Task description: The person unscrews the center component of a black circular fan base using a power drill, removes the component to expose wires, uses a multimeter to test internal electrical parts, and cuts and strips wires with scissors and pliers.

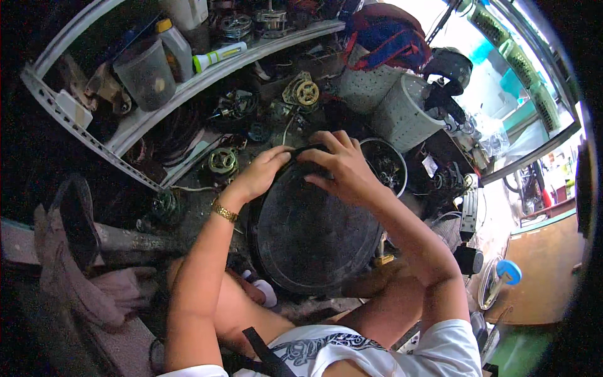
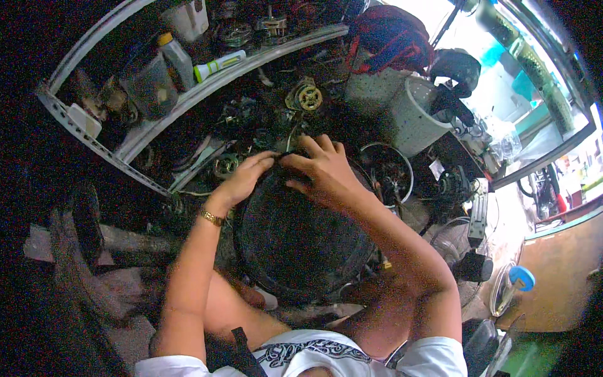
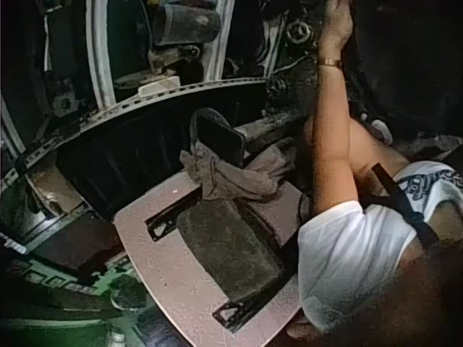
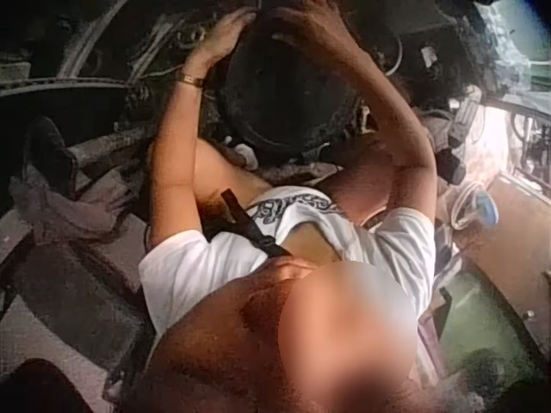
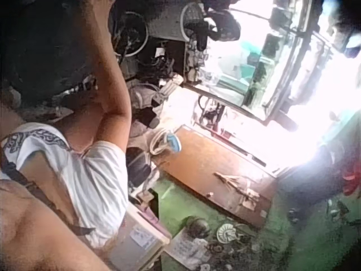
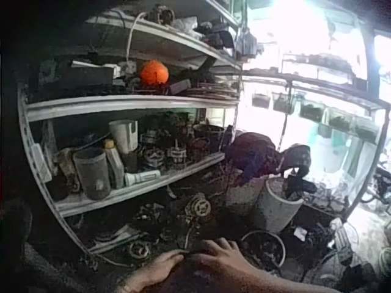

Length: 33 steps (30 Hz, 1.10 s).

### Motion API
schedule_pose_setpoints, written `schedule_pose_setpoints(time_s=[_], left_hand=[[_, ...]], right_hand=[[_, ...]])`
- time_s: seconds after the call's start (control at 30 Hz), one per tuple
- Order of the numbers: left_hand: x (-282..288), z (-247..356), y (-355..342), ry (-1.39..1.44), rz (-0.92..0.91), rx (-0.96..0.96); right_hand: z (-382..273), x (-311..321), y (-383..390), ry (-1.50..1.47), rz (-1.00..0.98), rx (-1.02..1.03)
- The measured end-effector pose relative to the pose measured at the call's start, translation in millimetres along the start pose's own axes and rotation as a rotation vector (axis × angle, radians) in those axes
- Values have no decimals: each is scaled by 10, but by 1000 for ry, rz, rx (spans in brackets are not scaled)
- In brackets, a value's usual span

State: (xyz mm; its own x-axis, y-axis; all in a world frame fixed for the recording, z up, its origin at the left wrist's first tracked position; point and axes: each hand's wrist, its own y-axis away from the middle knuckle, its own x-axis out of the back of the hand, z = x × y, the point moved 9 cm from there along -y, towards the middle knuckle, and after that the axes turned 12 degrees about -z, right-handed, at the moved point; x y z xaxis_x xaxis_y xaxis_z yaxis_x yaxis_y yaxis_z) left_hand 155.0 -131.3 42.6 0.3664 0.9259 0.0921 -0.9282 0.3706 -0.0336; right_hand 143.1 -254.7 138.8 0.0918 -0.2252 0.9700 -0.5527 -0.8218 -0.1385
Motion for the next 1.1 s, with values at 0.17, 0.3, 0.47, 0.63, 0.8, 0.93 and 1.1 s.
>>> schedule_pose_setpoints(time_s=[0.17,0.3,0.47,0.63,0.8,0.93,1.1], left_hand=[[14,178,3,-120,73,28],[-107,152,9,-140,60,33],[68,167,15,-345,105,13],[599,142,250,-391,205,153],[986,0,552,-242,391,264],[1089,43,777,-224,414,296],[882,49,426,-183,346,235]], right_hand=[[-7,13,36,43,6,47],[72,-41,-23,25,-73,46],[108,181,-76,-283,-291,185],[978,1314,297,-468,122,-33],[3134,849,1185,-1364,556,-445],[3242,-483,1491,-1532,750,-812],[4230,-1931,2647,-1676,1023,-1192]])
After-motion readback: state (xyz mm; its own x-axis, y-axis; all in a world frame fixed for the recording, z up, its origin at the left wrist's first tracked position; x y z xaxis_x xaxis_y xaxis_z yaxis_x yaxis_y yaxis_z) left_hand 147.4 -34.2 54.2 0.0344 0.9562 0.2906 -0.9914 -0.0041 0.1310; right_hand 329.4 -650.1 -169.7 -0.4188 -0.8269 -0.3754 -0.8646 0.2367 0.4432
